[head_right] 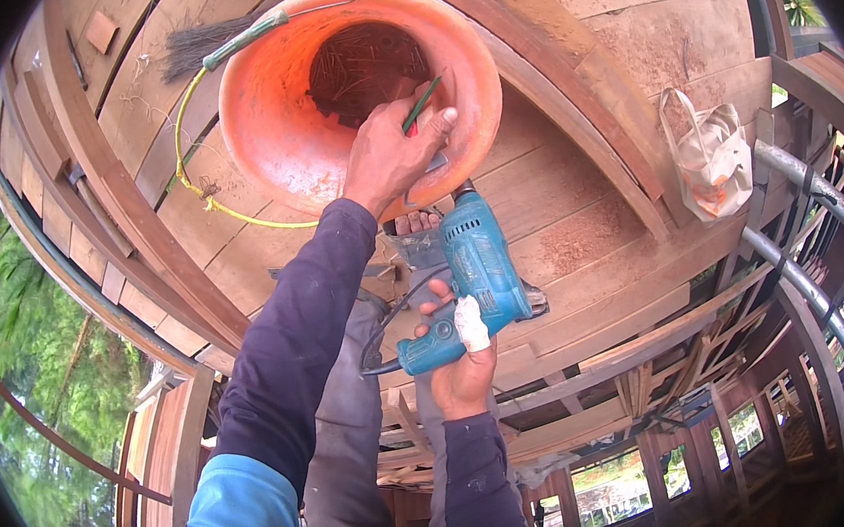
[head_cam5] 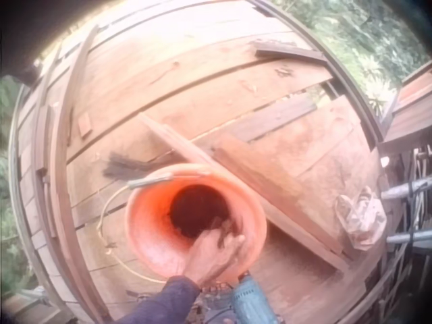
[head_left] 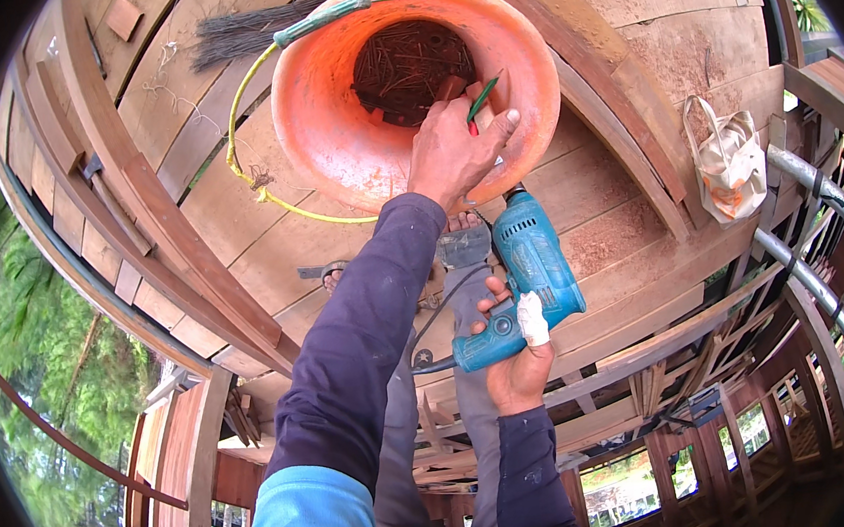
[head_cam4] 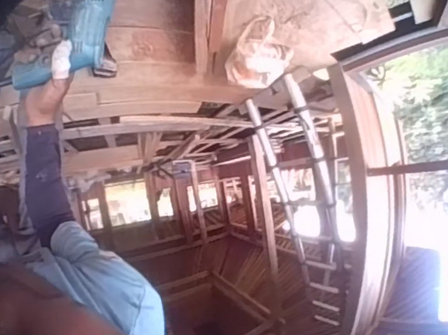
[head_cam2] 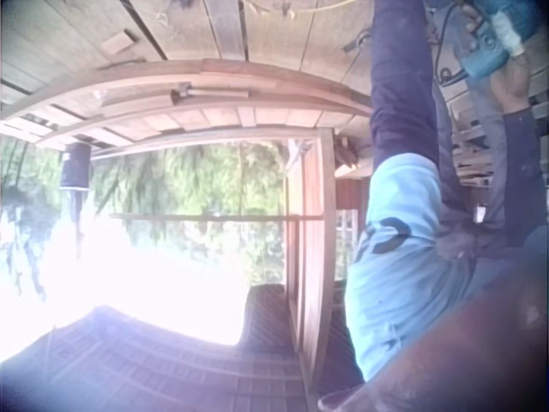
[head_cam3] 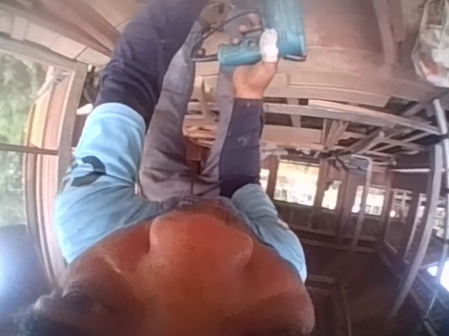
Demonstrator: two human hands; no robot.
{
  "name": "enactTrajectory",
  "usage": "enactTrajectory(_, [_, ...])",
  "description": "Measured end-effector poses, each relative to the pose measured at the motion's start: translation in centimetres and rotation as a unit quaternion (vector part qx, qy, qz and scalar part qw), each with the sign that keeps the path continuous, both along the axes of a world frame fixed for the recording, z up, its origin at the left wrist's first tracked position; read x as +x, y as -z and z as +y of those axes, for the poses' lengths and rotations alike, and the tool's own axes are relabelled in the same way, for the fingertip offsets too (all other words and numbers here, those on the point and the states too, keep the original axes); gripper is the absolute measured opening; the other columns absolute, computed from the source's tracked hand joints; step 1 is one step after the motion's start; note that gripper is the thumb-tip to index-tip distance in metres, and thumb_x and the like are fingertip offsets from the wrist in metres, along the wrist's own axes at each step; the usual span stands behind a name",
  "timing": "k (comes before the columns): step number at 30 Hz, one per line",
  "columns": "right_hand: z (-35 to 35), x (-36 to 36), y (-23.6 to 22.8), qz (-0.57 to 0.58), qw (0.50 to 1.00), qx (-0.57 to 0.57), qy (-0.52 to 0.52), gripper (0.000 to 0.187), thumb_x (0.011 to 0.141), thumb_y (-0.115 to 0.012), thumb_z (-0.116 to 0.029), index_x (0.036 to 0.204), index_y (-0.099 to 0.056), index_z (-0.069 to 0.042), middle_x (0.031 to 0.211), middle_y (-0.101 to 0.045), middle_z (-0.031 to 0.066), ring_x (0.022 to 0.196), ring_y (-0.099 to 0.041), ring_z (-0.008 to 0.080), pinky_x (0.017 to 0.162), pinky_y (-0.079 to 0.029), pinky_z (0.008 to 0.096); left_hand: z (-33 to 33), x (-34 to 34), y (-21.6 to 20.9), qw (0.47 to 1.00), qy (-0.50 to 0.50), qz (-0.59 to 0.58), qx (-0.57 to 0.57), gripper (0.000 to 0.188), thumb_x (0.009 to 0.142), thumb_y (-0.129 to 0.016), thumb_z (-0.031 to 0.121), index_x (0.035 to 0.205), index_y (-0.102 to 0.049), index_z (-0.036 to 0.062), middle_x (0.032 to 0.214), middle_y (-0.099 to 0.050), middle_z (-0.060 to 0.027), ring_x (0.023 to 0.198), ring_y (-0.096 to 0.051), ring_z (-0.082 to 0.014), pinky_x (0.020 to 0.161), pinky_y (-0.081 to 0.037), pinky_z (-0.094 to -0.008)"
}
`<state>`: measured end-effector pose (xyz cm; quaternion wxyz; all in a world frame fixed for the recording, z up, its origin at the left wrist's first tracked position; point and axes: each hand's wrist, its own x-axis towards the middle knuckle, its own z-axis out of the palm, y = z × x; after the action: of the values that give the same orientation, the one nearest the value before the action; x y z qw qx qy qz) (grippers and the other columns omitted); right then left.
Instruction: The person measures and marks a curved wooden plank on a roof structure using a tape measure, pencil, and ruler. They then cut the plank with a hand saw and drill a hole into it using a power drill.
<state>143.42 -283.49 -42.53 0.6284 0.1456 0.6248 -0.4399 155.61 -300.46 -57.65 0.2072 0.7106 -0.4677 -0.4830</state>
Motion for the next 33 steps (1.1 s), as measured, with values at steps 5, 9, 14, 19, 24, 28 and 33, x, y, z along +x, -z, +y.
enactTrajectory(5, [0.2,-0.2,0.2,-0.014,1.0,0.0,0.008,0.049,0.105,-0.057,-0.031,0.147,-0.046,-0.009,0.134,-0.062,0.0159,0.105,-0.065,0.0211,0.077,-0.059,0.0373,-4.4,4.8,6.0,0.993,-0.062,-0.103,0.021,0.044,0.101,-0.052,0.041,0.118,-0.072,0.0053,0.109,-0.072,-0.0256,0.107,-0.068,-0.044,0.093,-0.053,-0.0509])
enactTrajectory(9, [-0.3,-0.3,-0.4,-0.025,1.0,-0.006,0.004,0.05,0.105,-0.057,-0.031,0.147,-0.045,-0.009,0.135,-0.061,0.0158,0.106,-0.065,0.0216,0.077,-0.059,0.0384,-6.7,8.3,11.4,0.959,0.09,-0.269,-0.017,0.035,0.096,-0.054,0.017,0.128,-0.067,0.014,0.121,-0.071,-0.0203,0.115,-0.067,-0.0405,0.098,-0.053,-0.0521])
enactTrajectory(14, [-0.6,-0.3,-0.8,-0.022,1.0,-0.011,-0.012,0.053,0.105,-0.057,-0.036,0.147,-0.044,-0.007,0.136,-0.06,0.0159,0.105,-0.064,0.0216,0.08,-0.057,0.0394,-7.3,8.8,11.7,0.936,0.153,-0.313,-0.037,0.038,0.093,-0.054,0.009,0.129,-0.065,0.0149,0.126,-0.069,-0.0181,0.119,-0.066,-0.0382,0.101,-0.052,-0.0503])
enactTrajectory(19, [-0.5,-0.3,-0.9,-0.032,0.999,-0.016,-0.011,0.052,0.106,-0.056,-0.033,0.148,-0.043,-0.007,0.135,-0.061,0.0162,0.105,-0.065,0.0218,0.079,-0.057,0.0394,-7.7,9.0,11.7,0.927,0.179,-0.328,-0.009,0.037,0.092,-0.056,0.012,0.127,-0.066,0.0149,0.121,-0.071,-0.0176,0.115,-0.068,-0.0374,0.098,-0.053,-0.0503])
enactTrajectory(24, [0.0,-0.5,-0.9,-0.042,0.999,-0.019,0.004,0.049,0.105,-0.056,-0.028,0.149,-0.045,-0.009,0.138,-0.059,0.0177,0.107,-0.065,0.0227,0.079,-0.06,0.0384,-6.8,8.7,8.8,0.961,0.152,-0.23,-0.033,0.033,0.093,-0.059,0.02,0.124,-0.069,0.0128,0.119,-0.071,-0.0197,0.11,-0.067,-0.0388,0.095,-0.052,-0.0493])
enactTrajectory(28, [0.5,-0.4,-0.5,-0.042,0.999,-0.02,0.001,0.049,0.105,-0.056,-0.029,0.148,-0.045,-0.009,0.137,-0.06,0.0171,0.106,-0.066,0.0222,0.078,-0.059,0.0379,-4.3,8.6,4.9,0.998,0.033,-0.034,-0.032,0.026,0.096,-0.067,0.024,0.114,-0.072,0.0061,0.103,-0.075,-0.0133,0.087,-0.07,-0.0257,0.08,-0.055,-0.0375])
enactTrajectory(33, [1.5,-0.4,-0.2,-0.033,0.999,-0.01,-0.035,0.048,0.105,-0.055,-0.031,0.147,-0.046,-0.01,0.136,-0.061,0.0167,0.105,-0.065,0.0215,0.077,-0.059,0.0376,-1.7,8.8,-0.3,0.95,-0.117,0.273,0.095,0.022,0.105,-0.061,0.02,0.118,-0.068,0.0025,0.096,-0.074,-0.0046,0.072,-0.063,-0.0085,0.068,-0.052,-0.0251])
